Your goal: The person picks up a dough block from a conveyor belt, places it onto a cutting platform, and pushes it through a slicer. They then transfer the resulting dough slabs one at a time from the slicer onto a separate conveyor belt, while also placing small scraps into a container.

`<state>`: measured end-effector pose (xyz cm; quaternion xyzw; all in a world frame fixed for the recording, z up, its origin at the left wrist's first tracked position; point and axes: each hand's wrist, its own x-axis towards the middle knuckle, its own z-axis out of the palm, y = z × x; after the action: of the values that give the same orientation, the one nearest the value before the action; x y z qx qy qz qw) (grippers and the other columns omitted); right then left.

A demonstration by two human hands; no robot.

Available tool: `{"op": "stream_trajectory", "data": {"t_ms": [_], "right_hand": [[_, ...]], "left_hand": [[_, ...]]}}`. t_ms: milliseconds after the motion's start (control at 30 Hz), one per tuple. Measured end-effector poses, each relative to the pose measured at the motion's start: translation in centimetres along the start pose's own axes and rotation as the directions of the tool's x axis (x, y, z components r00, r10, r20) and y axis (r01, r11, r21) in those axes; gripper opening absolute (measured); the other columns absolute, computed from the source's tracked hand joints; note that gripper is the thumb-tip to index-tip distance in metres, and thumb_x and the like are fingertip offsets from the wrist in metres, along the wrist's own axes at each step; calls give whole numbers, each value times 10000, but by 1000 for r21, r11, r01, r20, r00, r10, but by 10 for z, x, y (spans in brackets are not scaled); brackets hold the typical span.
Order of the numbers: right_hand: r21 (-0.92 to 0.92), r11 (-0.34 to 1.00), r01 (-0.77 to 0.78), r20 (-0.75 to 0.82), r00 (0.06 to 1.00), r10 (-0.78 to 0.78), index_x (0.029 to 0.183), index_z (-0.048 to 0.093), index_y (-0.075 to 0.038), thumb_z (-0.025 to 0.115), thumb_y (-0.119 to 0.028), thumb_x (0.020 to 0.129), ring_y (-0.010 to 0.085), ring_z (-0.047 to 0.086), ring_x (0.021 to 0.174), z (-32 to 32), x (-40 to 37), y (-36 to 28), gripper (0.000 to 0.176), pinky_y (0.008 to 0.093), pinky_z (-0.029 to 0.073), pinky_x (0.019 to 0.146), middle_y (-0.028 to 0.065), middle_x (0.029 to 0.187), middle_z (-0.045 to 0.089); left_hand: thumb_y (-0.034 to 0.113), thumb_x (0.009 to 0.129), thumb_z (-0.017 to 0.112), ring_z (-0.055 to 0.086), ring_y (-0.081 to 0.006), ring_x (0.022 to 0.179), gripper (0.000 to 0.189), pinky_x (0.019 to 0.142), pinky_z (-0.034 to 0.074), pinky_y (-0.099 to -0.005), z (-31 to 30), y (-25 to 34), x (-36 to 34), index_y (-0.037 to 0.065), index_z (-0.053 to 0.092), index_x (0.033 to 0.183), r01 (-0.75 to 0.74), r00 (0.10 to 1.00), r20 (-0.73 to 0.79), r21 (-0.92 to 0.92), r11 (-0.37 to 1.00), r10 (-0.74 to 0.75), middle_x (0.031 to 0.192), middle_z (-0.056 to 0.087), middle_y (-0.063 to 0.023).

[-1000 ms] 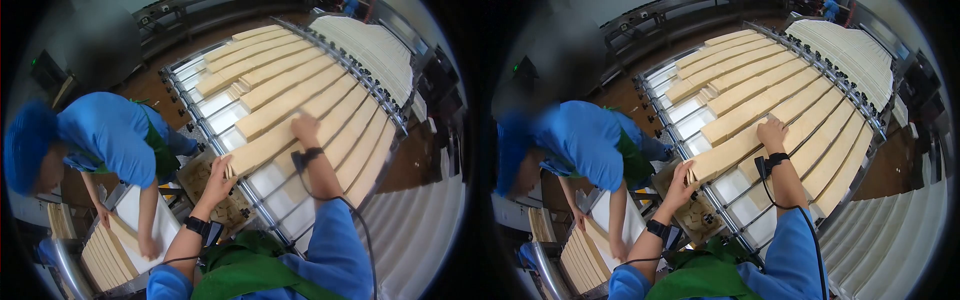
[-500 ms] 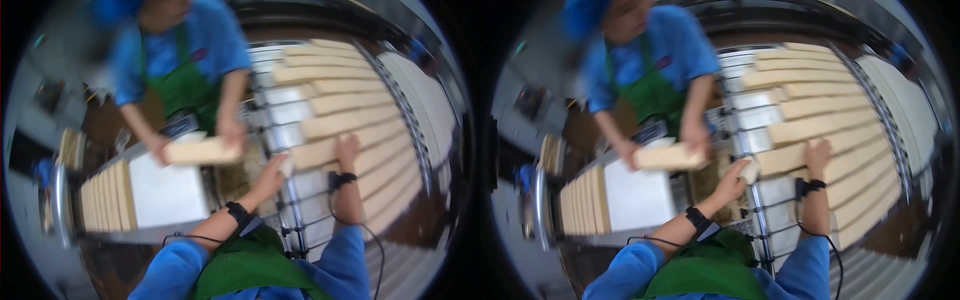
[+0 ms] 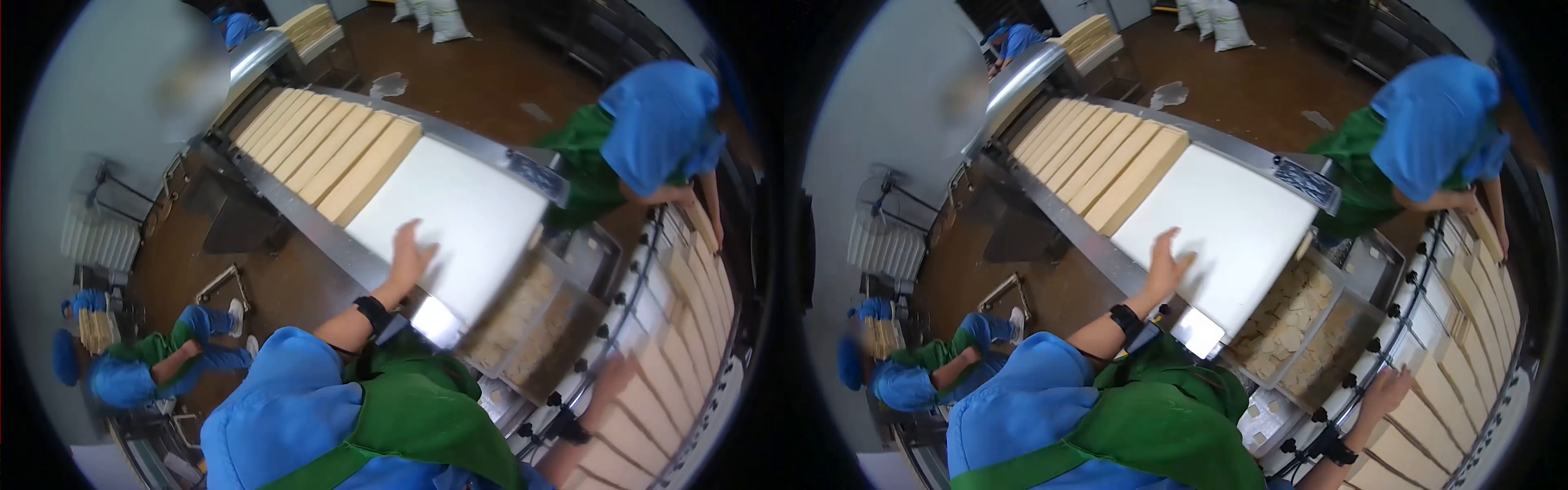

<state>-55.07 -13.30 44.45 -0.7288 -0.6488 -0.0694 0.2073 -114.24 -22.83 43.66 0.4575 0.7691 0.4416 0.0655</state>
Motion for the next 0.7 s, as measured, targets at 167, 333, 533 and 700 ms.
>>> {"op": "stream_trajectory", "data": {"t_ms": [167, 333, 533, 700], "right_hand": [[142, 921, 363, 75, 924, -376, 1347, 550, 3, 724, -248, 850, 448, 452, 1330, 41, 2, -212, 583, 521, 358, 1116, 274, 1412, 509], [222, 868, 444, 248, 835, -490, 1361, 533, 20, 728, -239, 831, 462, 415, 1350, 85, -1, -380, 622, 536, 312, 1150, 286, 1429, 479], [272, 891, 364, 501, 736, -455, 1483, 410, -3, 688, -421, 860, 423, 210, 1489, 178, -18, -546, 800, 596, 197, 1171, 250, 1595, 289], [315, 879, 358, 476, 742, -473, 1546, 363, -104, 612, -516, 921, 436, 259, 1468, 197, -12, -679, 788, 581, 247, 1156, 242, 1623, 233]], "left_hand": [[356, 730, 853, 354, -490, 1342, 1007, 1131, 321, -555, -87, -147, 42, 1, 315, 1503, 435, 898, -266, 426, 793, -349, 1462, 401, -287], [401, 727, 832, 401, -470, 1299, 1027, 1093, 380, -537, -116, -166, 87, 20, 302, 1520, 492, 859, -114, 448, 746, -499, 1442, 415, -256], [538, 761, 768, 522, -443, 1134, 995, 994, 446, -507, -119, -174, 101, -2, 358, 1488, 288, 922, 24, 622, 728, -385, 1293, 512, -239], [563, 778, 766, 574, -408, 1006, 996, 847, 506, -468, -133, -163, 108, -46, 370, 1458, 170, 942, 105, 669, 723, -319, 1172, 552, -234]]}}
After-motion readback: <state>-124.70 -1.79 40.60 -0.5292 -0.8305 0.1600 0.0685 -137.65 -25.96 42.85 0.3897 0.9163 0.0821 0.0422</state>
